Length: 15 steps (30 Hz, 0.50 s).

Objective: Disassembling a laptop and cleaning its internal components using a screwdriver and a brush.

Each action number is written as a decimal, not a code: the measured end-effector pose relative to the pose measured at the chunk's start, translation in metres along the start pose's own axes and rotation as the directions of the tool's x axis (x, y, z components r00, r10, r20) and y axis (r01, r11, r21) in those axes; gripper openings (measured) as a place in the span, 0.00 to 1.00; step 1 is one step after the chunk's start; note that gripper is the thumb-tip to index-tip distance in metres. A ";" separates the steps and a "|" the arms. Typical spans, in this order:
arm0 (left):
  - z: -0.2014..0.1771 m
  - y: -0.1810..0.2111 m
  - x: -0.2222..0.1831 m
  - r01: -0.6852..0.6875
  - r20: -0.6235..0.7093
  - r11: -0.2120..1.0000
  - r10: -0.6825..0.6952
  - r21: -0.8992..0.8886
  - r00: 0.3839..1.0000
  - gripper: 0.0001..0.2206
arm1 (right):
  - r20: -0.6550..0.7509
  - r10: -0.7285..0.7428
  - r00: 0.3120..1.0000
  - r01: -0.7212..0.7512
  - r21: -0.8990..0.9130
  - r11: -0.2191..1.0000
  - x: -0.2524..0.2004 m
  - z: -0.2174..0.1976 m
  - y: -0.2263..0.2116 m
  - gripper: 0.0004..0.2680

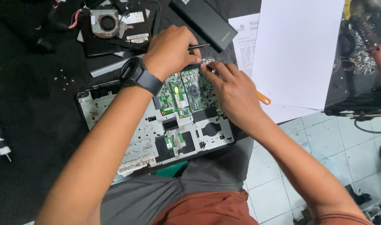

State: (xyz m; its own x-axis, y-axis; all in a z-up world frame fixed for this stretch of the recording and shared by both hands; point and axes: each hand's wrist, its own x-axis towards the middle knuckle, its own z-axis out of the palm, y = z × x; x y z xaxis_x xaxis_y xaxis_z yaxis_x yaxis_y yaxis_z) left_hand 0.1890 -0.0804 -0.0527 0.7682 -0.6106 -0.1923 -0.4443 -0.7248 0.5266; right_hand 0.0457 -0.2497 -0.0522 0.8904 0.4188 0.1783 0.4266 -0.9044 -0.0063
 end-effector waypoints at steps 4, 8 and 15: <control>0.004 0.002 0.006 -0.023 0.002 1.000 0.023 0.021 1.000 0.04 | 0.042 -0.037 0.998 0.039 -0.040 0.998 0.001 -0.003 0.008 0.18; 0.008 0.001 0.012 0.002 0.035 0.999 -0.003 0.051 0.999 0.03 | 0.071 -0.035 0.997 0.038 -0.033 0.999 0.005 -0.007 0.008 0.16; 0.013 -0.003 0.018 0.002 0.033 0.997 -0.004 0.077 0.999 0.03 | 0.074 -0.028 0.997 0.034 -0.088 0.996 0.005 -0.010 0.005 0.18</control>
State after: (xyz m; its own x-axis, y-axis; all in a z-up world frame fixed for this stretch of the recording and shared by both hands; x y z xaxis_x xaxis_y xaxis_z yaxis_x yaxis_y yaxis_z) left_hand 0.1978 -0.0937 -0.0684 0.7543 -0.6179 -0.2219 -0.4773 -0.7482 0.4608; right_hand 0.0508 -0.2535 -0.0412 0.8875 0.4487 0.1048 0.4414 -0.8931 0.0865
